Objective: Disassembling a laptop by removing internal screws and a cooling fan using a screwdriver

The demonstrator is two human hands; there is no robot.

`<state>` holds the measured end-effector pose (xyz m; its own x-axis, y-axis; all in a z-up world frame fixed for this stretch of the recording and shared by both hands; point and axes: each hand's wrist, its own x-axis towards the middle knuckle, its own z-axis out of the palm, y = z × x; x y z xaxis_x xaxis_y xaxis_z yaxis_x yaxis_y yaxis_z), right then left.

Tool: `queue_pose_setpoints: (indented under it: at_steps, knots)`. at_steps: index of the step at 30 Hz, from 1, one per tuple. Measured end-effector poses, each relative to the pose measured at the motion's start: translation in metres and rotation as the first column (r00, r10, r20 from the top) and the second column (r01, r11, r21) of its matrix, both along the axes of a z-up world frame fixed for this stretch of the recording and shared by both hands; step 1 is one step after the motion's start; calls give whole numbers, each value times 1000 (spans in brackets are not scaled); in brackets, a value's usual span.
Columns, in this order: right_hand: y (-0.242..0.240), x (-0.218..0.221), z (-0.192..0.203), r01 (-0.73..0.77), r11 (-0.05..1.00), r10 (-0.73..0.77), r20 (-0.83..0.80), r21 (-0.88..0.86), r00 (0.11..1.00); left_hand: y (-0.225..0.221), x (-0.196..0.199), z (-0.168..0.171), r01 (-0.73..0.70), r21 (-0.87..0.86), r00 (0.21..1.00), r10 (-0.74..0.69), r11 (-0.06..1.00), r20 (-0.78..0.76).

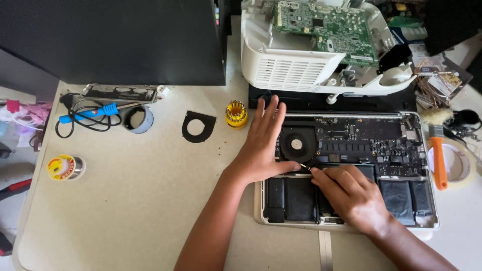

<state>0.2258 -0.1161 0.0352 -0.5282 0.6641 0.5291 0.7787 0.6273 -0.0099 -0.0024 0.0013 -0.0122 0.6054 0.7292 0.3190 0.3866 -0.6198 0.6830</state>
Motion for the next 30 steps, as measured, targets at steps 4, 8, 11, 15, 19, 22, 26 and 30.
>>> queue_pose_setpoints:
  at_steps: [4, 8, 11, 15, 19, 22, 26, 30]
  knots:
    - [-1, 0, -1, 11, 1000, -11, -16, 9, 1000, -2, 0, 6, -3, -47, 1000, 4, 999, 18]
    - [1, 11, 9, 54, 984, -67, -74, -169, 995, -2, 1, 8, -51, -39, 998, 49, 998, -49]
    - [2, 37, 19, 79, 956, -121, -137, -281, 983, 0, 2, 4, -89, 18, 990, 90, 996, -110]
    - [28, 64, 23, 249, 854, -429, -349, -456, 833, -1, 2, 8, -96, 55, 981, 103, 994, -166]
    - [75, 77, 3, 235, 863, -399, -317, -446, 861, 0, 3, 13, -104, 128, 970, 129, 986, -207]
    - [88, 74, -5, 168, 821, -333, -218, -546, 917, -2, 2, 17, -76, 63, 974, 87, 995, -207]
    - [85, 75, -7, 298, 797, -397, -83, -526, 914, -11, 1, 22, -85, -18, 963, 77, 996, -259]
    - [79, 64, 34, 451, 523, -517, 151, -723, 842, -30, -2, 14, -81, 90, 968, 100, 993, -229]
